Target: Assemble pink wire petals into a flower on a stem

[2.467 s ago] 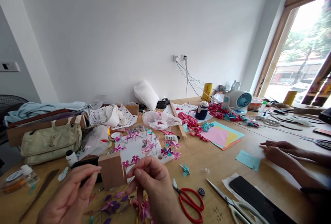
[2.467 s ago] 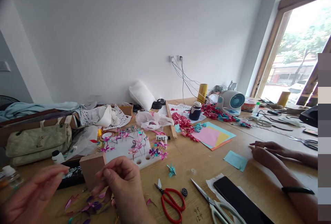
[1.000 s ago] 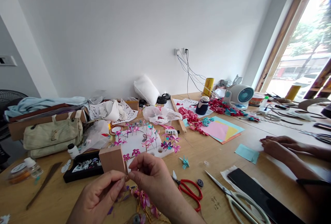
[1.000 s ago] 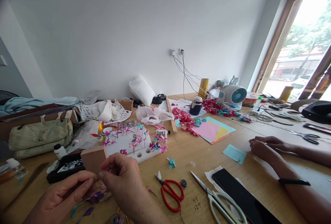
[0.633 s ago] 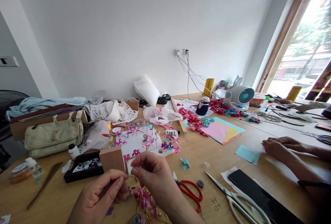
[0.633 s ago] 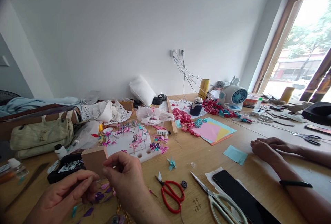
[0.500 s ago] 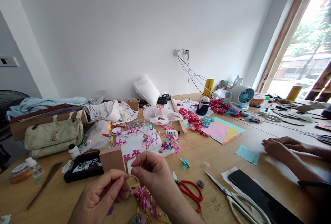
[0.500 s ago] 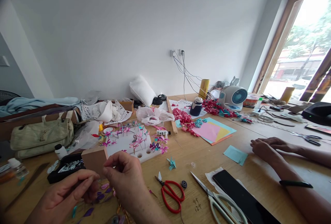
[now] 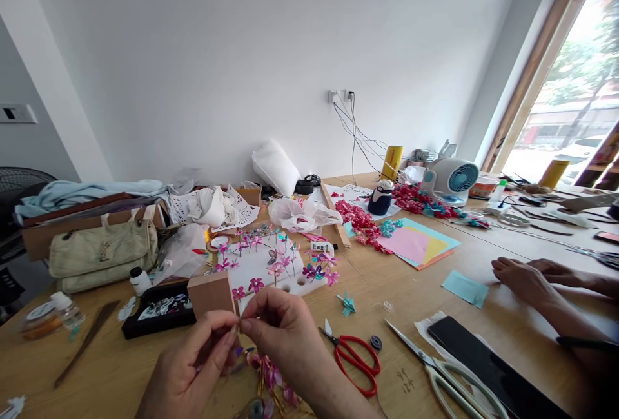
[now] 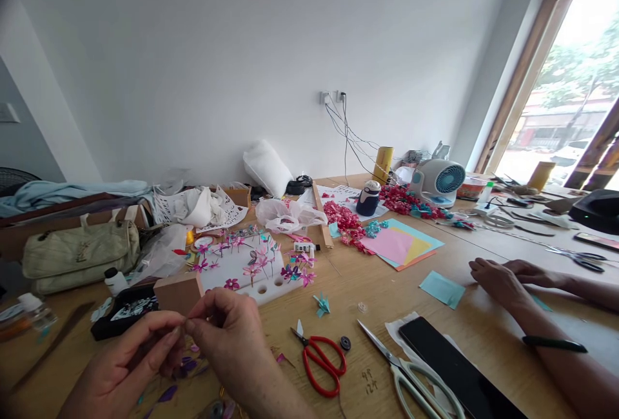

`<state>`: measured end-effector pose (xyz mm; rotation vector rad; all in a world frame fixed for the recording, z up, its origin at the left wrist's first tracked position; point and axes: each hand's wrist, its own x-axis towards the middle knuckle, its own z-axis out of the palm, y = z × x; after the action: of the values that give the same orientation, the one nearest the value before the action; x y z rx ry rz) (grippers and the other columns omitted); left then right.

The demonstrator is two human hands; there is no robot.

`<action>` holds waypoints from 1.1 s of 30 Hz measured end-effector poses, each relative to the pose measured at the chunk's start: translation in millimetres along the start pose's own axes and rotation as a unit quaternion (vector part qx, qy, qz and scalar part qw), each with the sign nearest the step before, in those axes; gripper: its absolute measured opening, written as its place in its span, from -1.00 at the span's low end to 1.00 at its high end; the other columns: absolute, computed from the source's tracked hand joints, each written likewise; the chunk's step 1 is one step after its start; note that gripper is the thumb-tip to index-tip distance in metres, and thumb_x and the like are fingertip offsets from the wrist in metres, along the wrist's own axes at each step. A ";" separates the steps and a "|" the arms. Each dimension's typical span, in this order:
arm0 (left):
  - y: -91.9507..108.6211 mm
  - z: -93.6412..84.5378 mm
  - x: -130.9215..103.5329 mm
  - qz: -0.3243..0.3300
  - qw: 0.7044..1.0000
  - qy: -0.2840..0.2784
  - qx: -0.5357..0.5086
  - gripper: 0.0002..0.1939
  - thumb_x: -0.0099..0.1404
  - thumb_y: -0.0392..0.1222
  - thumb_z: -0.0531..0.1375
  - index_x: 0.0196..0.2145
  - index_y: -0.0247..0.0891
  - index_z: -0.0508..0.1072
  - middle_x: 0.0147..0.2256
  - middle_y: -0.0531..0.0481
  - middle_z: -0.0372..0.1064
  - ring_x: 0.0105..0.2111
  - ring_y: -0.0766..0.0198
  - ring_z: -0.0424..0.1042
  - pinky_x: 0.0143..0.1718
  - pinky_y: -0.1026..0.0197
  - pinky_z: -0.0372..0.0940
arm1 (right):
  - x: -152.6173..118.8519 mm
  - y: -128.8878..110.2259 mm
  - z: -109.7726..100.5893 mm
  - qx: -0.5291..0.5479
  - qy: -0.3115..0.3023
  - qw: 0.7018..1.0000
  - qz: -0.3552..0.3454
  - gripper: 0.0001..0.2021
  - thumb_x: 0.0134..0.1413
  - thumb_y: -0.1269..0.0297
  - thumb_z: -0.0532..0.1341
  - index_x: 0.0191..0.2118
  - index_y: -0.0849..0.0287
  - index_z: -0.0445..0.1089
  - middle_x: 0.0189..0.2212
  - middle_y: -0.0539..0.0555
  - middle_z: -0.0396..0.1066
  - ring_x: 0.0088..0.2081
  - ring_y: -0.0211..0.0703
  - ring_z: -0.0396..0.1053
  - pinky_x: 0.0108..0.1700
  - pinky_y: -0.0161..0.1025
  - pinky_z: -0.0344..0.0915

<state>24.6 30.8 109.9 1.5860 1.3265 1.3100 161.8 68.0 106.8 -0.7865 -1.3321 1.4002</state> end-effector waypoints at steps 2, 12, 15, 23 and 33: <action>0.3 0.1 -0.5 0.013 1.000 0.016 0.008 -0.87 0.03 -0.05 0.21 -0.48 -0.11 0.50 -0.64 0.10 0.38 -0.63 0.28 0.35 -0.59 0.37 0.27 | 0.0 -0.8 -0.5 0.007 -0.008 1.000 0.010 -0.96 -0.24 0.44 0.19 -0.58 0.23 0.30 -0.72 -0.14 0.18 -0.66 -0.43 0.10 -0.63 -0.47 0.01; -3.0 0.0 2.1 -0.038 0.999 -0.021 -0.025 -0.84 0.09 -0.02 0.16 -0.42 -0.10 0.48 -0.65 0.10 0.35 -0.63 0.28 0.30 -0.63 0.34 0.23 | 0.5 -5.4 -2.4 0.038 -0.053 0.996 0.053 -0.95 -0.17 0.38 0.12 -0.54 0.23 0.23 -0.65 -0.10 0.25 -0.72 -0.48 0.09 -0.70 -0.50 0.00; -3.5 0.0 2.2 -0.056 0.998 -0.021 -0.038 -0.81 0.08 0.01 0.16 -0.43 -0.10 0.48 -0.62 0.08 0.36 -0.61 0.28 0.31 -0.65 0.35 0.21 | 2.1 -2.6 -2.9 0.050 -0.052 0.996 0.055 -0.94 -0.15 0.36 0.13 -0.52 0.22 0.22 -0.67 -0.12 0.24 -0.75 -0.49 0.06 -0.73 -0.50 -0.07; -14.1 -3.1 3.3 -0.102 0.993 -0.011 -0.058 -0.76 0.07 0.06 0.16 -0.43 -0.13 0.46 -0.64 0.10 0.29 -0.62 0.30 0.26 -0.65 0.35 0.18 | 3.4 -0.9 -9.5 0.075 -0.028 0.996 0.028 -0.82 -0.01 0.20 0.15 -0.44 0.20 0.19 -0.81 -0.17 0.17 -0.78 -0.46 0.01 -0.74 -0.52 -0.07; -4.7 -1.1 5.2 -0.058 0.997 -0.030 -0.032 -0.84 0.09 -0.08 0.16 -0.46 -0.21 0.45 -0.65 0.14 0.20 -0.67 0.40 0.14 -0.66 0.35 0.06 | 1.9 -23.5 -29.1 0.272 -0.003 0.962 0.022 -0.75 -0.14 0.32 0.33 -0.45 0.20 0.19 -0.48 0.03 0.40 -0.53 -0.31 0.40 -0.72 -0.59 0.08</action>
<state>22.1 36.8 107.2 1.4708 1.3060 1.2138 193.7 76.2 124.7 -0.4395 -0.8667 1.6984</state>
